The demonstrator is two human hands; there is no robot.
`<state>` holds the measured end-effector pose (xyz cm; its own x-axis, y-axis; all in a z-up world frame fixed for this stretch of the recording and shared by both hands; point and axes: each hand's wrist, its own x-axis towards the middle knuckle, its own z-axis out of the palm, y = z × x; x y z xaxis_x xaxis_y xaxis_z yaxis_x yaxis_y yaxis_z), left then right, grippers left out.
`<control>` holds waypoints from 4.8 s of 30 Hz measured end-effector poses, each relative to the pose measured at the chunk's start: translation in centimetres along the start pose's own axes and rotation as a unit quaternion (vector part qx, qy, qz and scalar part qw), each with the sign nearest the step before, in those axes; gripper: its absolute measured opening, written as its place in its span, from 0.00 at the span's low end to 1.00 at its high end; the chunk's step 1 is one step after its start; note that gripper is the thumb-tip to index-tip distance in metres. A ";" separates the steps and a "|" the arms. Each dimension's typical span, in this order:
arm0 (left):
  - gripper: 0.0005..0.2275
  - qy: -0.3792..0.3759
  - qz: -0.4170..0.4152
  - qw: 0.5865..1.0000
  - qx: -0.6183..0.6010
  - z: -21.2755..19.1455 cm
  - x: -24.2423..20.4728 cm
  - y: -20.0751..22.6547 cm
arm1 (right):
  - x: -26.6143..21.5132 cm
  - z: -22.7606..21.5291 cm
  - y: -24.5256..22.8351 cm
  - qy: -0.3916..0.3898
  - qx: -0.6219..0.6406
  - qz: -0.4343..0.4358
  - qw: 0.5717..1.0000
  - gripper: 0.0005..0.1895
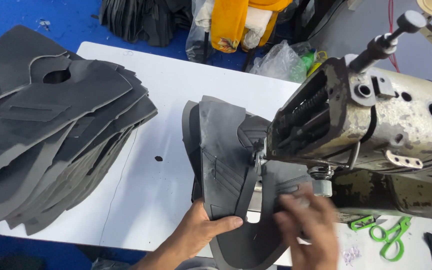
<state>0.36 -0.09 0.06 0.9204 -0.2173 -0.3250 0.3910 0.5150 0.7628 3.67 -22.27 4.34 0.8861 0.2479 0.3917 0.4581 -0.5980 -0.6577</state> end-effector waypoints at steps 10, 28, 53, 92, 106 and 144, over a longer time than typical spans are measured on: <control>0.17 0.006 0.007 0.994 0.108 0.1 0.0 0.5 | -6.6 2.6 7.9 0.078 0.454 0.339 0.820 0.14; 0.21 0.004 0.009 0.999 0.035 0.0 0.2 -0.1 | -4.0 2.7 3.3 0.013 0.267 0.347 0.899 0.20; 0.11 0.040 0.054 0.994 0.088 -0.6 1.2 -2.6 | 4.1 4.1 -5.1 -0.069 0.117 0.390 0.911 0.13; 0.11 0.005 0.073 0.997 -0.005 0.9 2.6 -1.6 | 6.8 2.8 -5.7 -0.031 0.113 0.365 0.924 0.11; 0.20 0.027 0.014 0.997 0.070 0.9 3.1 -1.0 | 26.2 11.0 7.4 -0.354 -0.188 -0.128 0.907 0.11; 0.16 0.009 0.074 0.996 -0.040 0.7 4.8 -0.4 | 5.4 2.6 -1.6 -0.059 -0.276 -0.129 0.951 0.32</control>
<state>4.61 -1.92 -1.38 0.9673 -0.1202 -0.2234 0.2498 0.6047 0.7563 7.90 -18.04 5.84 0.7664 0.5045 0.3977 0.5825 -0.8068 -0.0990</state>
